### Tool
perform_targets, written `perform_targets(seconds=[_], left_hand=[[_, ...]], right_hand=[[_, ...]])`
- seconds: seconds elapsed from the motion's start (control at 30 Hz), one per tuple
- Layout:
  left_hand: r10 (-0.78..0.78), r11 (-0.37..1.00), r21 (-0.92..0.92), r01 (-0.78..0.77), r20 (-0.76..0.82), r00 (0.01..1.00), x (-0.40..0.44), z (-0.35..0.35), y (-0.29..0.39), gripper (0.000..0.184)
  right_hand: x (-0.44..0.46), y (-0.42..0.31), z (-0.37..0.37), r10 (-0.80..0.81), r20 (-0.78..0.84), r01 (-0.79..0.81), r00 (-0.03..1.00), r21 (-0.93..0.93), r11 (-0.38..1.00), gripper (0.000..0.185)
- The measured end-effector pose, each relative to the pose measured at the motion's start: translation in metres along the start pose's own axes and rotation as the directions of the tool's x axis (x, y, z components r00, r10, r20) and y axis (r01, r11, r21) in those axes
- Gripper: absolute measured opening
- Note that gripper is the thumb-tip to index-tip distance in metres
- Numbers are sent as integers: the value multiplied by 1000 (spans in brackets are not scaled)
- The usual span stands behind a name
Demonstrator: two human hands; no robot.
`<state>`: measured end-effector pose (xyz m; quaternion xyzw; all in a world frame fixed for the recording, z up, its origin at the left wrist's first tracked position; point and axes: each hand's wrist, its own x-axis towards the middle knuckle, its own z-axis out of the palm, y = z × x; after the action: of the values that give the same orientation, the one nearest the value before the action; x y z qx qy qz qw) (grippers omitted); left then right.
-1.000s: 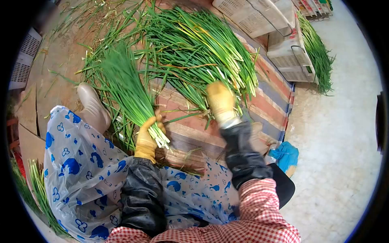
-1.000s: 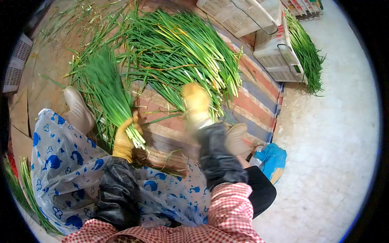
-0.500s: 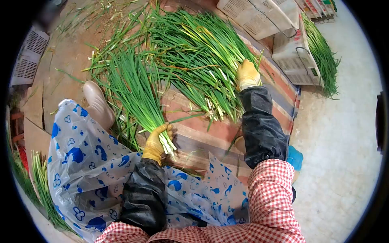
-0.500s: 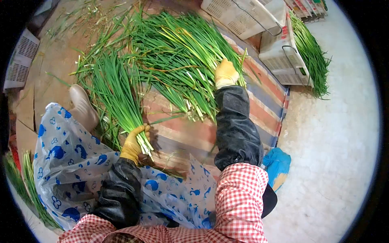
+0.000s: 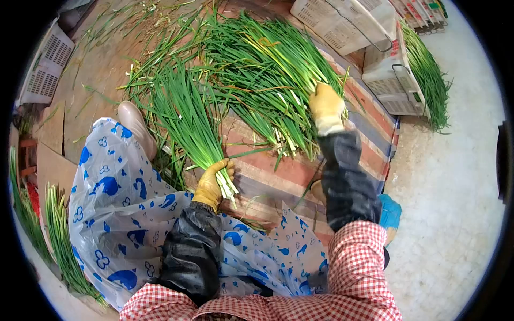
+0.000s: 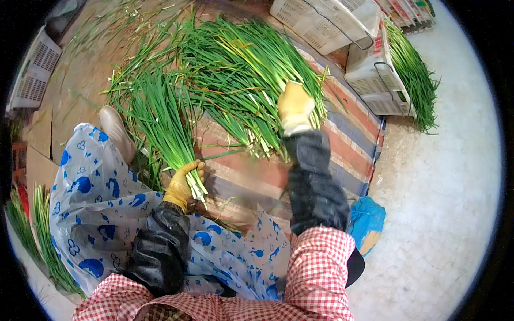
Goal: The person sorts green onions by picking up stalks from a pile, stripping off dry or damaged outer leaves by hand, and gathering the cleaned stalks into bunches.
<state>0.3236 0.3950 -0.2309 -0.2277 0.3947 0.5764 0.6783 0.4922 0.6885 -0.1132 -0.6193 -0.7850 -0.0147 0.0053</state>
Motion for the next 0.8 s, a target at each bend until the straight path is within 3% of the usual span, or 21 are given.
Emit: perform_targets(seconds=[0.07,0.1,0.17,0.2,0.33,0.37,0.5,0.53,0.57,0.6,0.63,0.7,0.73,0.77,0.8], left_hand=[[4,999,37,-4,-10,1000,6,-6,-1,20],[-21,999,29,21,-20,1000,11,-11,-3,22],[11,1000,17,-11,18,1000,11,-15,-6,23],[29,999,24,-29,6,1000,11,-17,-7,24],[-22,999,-43,24,47,999,3,-16,-3,25],[-65,993,-86,78,144,987,7,-22,-2,26],[-30,982,-178,68,213,977,8,-22,-4,30],[-67,966,-216,138,308,949,-3,-13,0,32],[-96,947,-245,208,404,910,-9,-7,3,34],[-54,969,-197,148,415,908,-11,-6,5,35],[-88,968,-186,170,383,919,-4,-9,4,35],[-144,975,-87,202,441,886,-1,-21,6,33],[-25,999,-21,31,214,976,1,-13,2,30],[33,999,38,-39,149,988,3,-11,3,28],[87,995,49,-93,107,990,9,-14,4,26]], right_hand=[[-50,-17,-6,125,100,-149,987,285,947,17],[-75,-15,12,72,95,-101,993,358,928,17],[-130,-31,24,-21,311,-186,950,618,764,19],[-158,-42,36,-44,251,-113,967,580,807,18],[-224,-79,49,-101,363,-171,926,645,745,17],[-232,-84,51,-105,366,-160,925,623,765,18],[-245,-98,47,-143,419,-152,897,595,789,17],[-248,-97,47,-150,418,-145,896,595,790,17],[-252,-96,50,-232,360,-41,903,612,790,16],[-252,-97,51,-314,293,68,903,624,778,16],[-250,-101,43,-313,401,30,861,574,818,19],[-234,-94,35,-462,393,168,795,589,790,17],[-222,-84,31,-417,360,181,835,536,825,19],[-205,-74,27,-369,320,188,873,477,858,21],[-182,-64,21,-311,178,244,933,321,915,22]])
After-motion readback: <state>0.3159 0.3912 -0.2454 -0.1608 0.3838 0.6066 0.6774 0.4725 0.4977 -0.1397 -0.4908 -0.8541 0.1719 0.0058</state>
